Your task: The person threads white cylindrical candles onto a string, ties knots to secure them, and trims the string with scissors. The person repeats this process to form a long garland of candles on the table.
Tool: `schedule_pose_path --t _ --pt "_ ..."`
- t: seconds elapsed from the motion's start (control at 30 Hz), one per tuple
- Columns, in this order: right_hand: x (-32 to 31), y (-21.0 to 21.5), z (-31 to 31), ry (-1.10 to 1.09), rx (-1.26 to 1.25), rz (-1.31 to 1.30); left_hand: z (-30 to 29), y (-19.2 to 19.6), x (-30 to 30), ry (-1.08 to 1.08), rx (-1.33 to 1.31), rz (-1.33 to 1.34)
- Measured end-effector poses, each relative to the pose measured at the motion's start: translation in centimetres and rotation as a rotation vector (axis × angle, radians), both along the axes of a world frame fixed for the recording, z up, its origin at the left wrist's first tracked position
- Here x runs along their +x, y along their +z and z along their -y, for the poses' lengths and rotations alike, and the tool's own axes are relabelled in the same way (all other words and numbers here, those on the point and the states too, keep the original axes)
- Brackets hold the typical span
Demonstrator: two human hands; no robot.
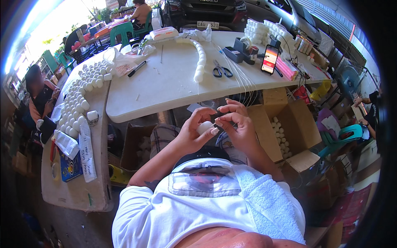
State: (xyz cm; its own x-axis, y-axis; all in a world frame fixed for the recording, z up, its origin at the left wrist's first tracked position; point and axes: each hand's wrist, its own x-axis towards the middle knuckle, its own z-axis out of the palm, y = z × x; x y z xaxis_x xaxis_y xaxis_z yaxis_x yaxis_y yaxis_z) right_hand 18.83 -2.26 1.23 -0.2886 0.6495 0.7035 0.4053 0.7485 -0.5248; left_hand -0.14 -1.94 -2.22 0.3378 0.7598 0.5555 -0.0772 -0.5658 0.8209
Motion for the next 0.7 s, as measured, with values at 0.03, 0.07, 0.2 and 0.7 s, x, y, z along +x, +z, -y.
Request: schedule_pose_path --t 0.03,0.07,0.2,0.7 --pt "0.0 0.2 0.1 -0.019 0.034 0.035 -0.1 -0.1 0.1 0.003 -0.037 -0.016" --pt "0.1 0.5 0.2 -0.042 0.072 0.071 -0.2 -0.2 0.2 0.013 -0.065 -0.025" --pt "0.3 1.1 0.4 0.005 -0.029 0.012 0.0 -0.7 0.8 0.033 -0.046 -0.037" --pt "0.7 1.2 0.6 -0.102 0.131 0.37 0.1 0.2 0.9 0.094 0.099 -0.327"
